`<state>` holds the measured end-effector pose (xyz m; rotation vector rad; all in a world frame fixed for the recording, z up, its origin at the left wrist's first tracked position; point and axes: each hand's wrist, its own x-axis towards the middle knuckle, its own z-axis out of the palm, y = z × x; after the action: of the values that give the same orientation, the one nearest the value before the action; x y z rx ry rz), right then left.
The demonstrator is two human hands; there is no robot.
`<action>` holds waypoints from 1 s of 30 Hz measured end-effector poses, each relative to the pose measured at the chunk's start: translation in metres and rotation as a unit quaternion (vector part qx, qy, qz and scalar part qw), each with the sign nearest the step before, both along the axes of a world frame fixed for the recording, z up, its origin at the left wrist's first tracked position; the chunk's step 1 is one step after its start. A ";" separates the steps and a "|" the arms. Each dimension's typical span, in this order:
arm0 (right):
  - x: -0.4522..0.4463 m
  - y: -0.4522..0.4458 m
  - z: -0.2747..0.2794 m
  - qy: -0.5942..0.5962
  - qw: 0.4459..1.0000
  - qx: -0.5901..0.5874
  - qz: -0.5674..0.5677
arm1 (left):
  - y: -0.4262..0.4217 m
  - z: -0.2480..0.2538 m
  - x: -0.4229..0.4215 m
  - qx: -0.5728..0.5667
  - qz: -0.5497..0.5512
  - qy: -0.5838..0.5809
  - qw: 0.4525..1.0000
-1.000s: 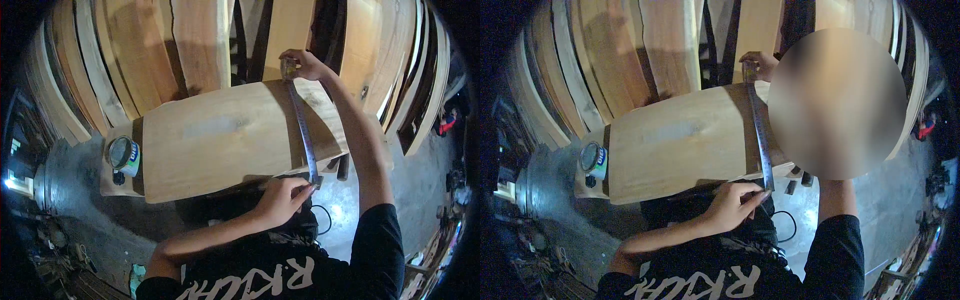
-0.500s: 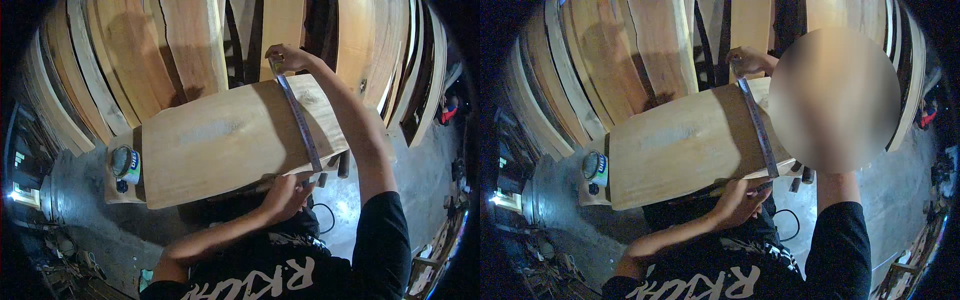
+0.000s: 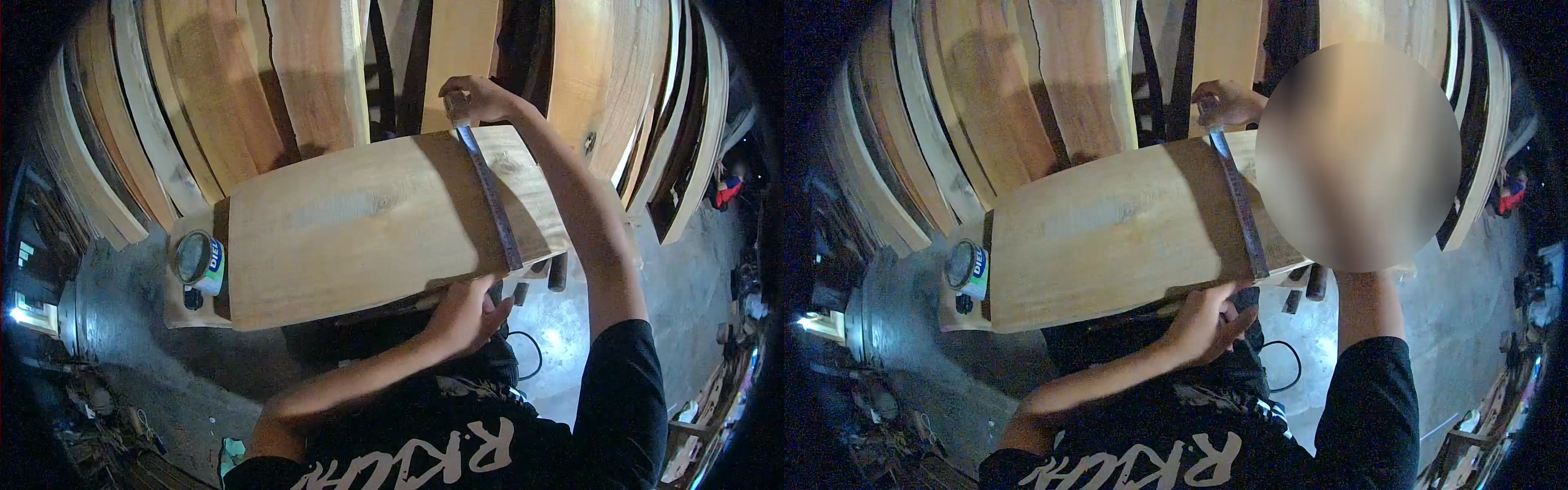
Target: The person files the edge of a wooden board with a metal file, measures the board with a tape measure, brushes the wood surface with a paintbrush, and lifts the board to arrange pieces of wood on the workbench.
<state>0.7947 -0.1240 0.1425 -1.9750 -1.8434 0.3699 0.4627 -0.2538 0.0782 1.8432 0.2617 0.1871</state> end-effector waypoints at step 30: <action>0.001 -0.003 -0.020 -0.111 0.984 0.129 -0.045 | -0.003 0.005 0.006 0.008 0.095 -0.092 0.991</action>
<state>0.7954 -0.1272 0.1222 -1.9728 -1.8172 -0.1185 0.4684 -0.2571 0.0837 1.8030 0.3070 0.4893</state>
